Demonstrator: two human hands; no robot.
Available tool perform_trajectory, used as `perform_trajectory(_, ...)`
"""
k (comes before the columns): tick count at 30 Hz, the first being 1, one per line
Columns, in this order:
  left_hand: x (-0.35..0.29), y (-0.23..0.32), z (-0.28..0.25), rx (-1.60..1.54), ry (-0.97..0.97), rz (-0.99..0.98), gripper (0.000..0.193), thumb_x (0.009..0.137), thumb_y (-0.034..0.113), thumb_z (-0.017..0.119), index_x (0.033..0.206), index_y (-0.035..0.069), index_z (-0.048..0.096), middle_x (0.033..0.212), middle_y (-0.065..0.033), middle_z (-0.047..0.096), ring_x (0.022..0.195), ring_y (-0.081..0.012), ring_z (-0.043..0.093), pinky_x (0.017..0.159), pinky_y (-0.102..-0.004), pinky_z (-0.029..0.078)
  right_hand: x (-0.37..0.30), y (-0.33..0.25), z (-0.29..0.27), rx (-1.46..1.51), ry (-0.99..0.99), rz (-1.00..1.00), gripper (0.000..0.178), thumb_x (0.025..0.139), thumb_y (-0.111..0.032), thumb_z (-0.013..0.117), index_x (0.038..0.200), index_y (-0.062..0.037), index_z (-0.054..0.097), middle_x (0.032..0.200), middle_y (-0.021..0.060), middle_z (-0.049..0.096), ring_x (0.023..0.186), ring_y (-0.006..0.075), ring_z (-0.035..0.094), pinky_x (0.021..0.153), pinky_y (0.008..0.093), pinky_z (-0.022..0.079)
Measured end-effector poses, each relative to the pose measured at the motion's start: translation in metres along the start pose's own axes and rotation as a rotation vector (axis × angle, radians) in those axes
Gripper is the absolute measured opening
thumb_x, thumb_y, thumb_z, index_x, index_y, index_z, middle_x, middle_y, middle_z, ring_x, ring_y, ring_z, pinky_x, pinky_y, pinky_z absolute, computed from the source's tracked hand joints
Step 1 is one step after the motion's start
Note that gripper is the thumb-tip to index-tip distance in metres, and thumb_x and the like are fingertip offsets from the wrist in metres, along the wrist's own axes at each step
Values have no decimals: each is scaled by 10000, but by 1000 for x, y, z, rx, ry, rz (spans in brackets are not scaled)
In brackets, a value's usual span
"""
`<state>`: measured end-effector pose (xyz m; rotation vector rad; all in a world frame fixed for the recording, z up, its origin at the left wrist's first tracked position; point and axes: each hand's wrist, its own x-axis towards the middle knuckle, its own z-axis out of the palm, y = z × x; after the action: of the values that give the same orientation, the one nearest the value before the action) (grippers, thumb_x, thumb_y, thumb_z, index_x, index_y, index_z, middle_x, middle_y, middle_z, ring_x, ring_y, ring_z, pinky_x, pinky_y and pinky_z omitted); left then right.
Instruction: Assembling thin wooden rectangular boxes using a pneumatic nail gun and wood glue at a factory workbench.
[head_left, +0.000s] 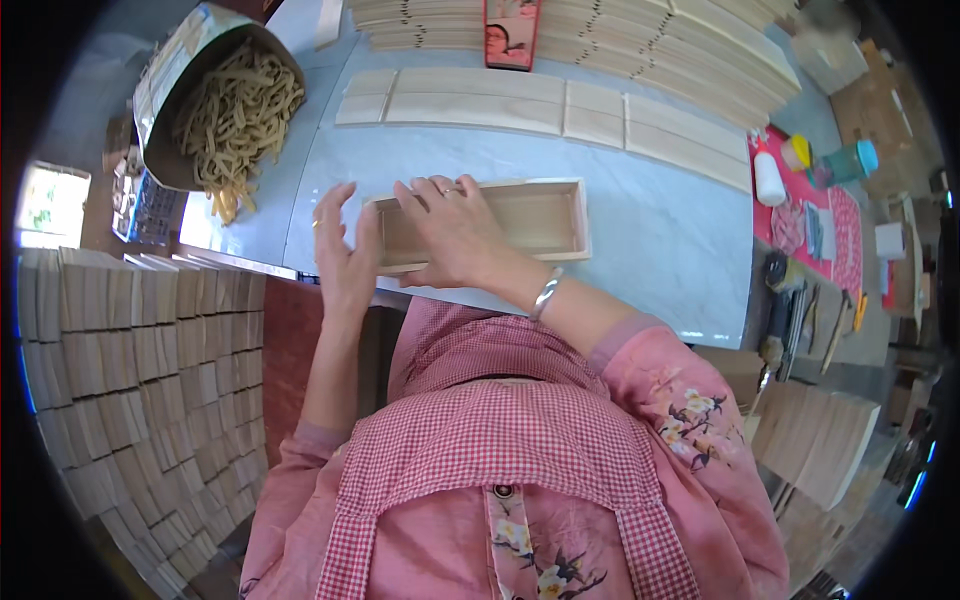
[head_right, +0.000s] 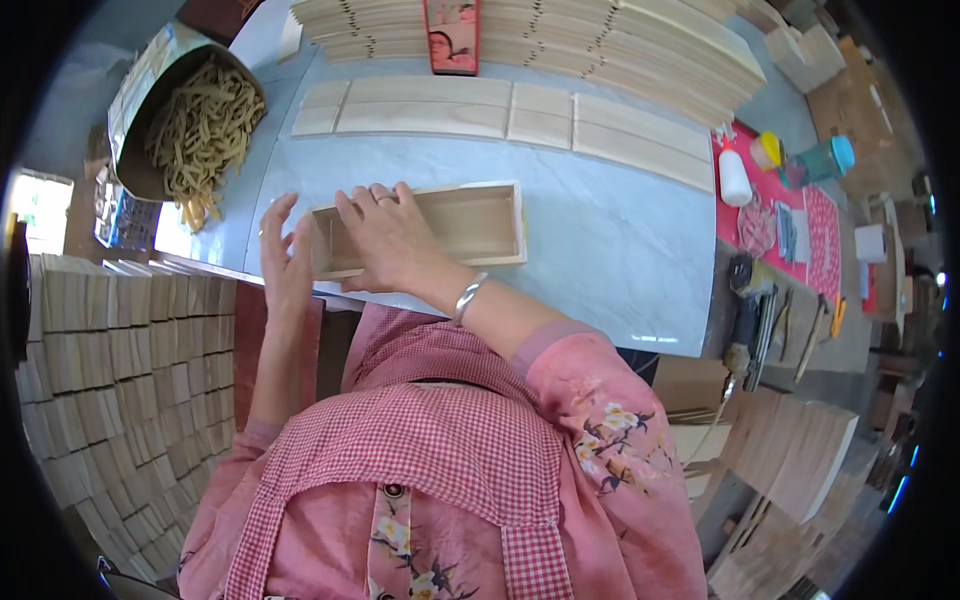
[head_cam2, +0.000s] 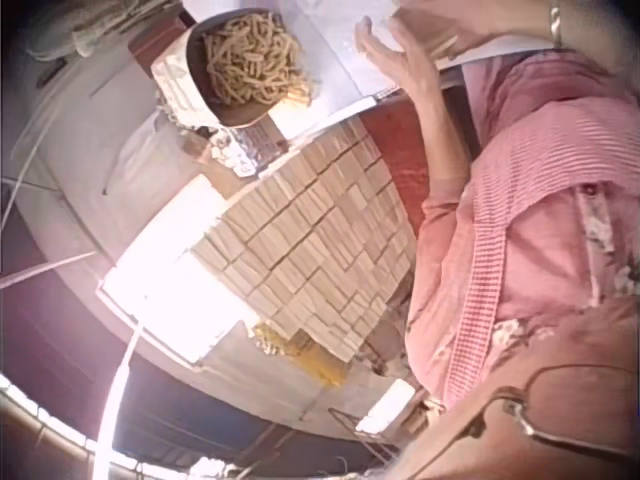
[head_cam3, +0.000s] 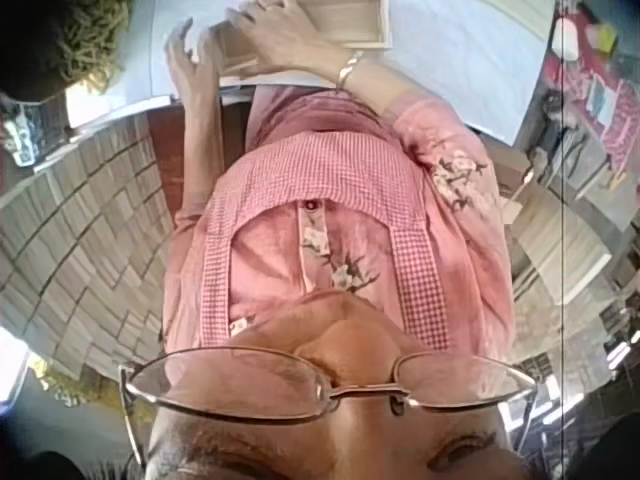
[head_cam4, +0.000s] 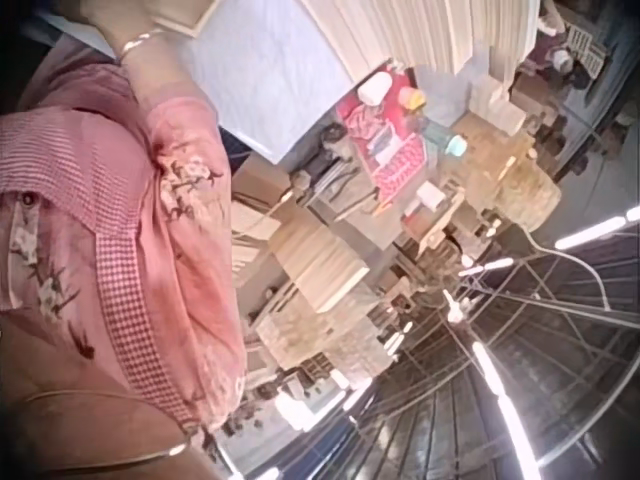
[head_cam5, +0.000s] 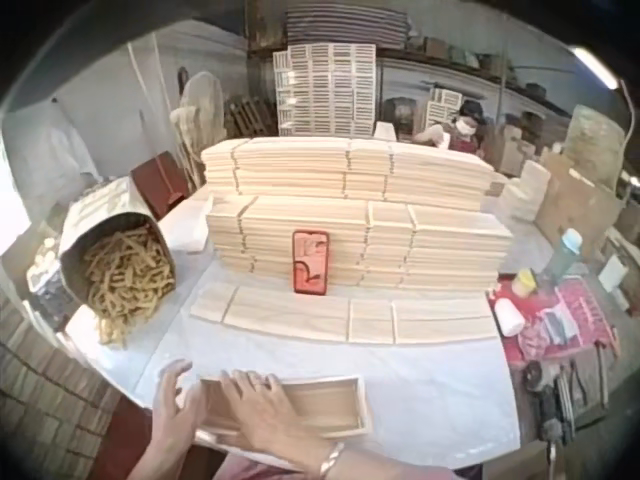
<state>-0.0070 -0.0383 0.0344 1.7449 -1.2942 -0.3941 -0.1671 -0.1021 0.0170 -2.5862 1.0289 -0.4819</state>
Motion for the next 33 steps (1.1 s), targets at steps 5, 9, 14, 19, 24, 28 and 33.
perform_trajectory(5,12,20,32,159,-102,223,437,983,253,641,1348,28,556,1491,-194,467,1321,-344,486,1066,-427,421,-47,2,-16,90,334,55,697,830,-406,747,1377,-30,531,1411,153,539,1273,342,520,1091,499,370)
perform_trajectory(9,-10,44,58,208,-229,374,613,935,345,693,1429,43,491,1551,-198,404,1414,-375,401,1124,-512,355,-131,64,-70,466,722,517,206,919,-81,641,1112,-13,665,1023,98,677,840,226,645,690,313,532)
perform_trajectory(14,-46,73,104,324,-479,629,1013,787,589,754,1553,64,349,1598,-192,341,1495,-388,296,1212,-576,202,-160,84,-76,910,383,877,158,935,-84,639,1037,26,689,855,80,684,742,167,637,635,267,526)
perform_trajectory(19,-48,83,115,453,-614,669,1154,696,674,777,1578,87,320,1584,-176,351,1490,-371,301,1216,-586,178,-155,90,-74,1039,174,877,132,938,-75,625,997,34,669,799,69,663,692,150,604,616,266,504)
perform_trajectory(24,-45,87,119,515,-629,681,1089,687,690,767,1564,176,377,1511,-167,407,1420,-368,357,1194,-595,198,-161,109,-48,1072,194,689,94,940,-70,606,937,22,625,753,55,631,642,138,549,584,273,468)
perform_trajectory(28,-44,89,120,543,-608,719,992,692,691,759,1526,254,447,1463,-161,434,1366,-368,386,1173,-598,213,-157,112,-38,971,338,662,81,941,-64,589,899,6,586,732,52,608,626,136,517,576,280,449)
perform_trajectory(33,-42,92,127,530,-598,752,871,707,689,747,1466,320,530,1439,-161,447,1325,-375,403,1154,-598,222,-145,112,-34,872,493,684,72,938,-55,568,883,-10,560,718,65,589,619,158,504,584,303,446)
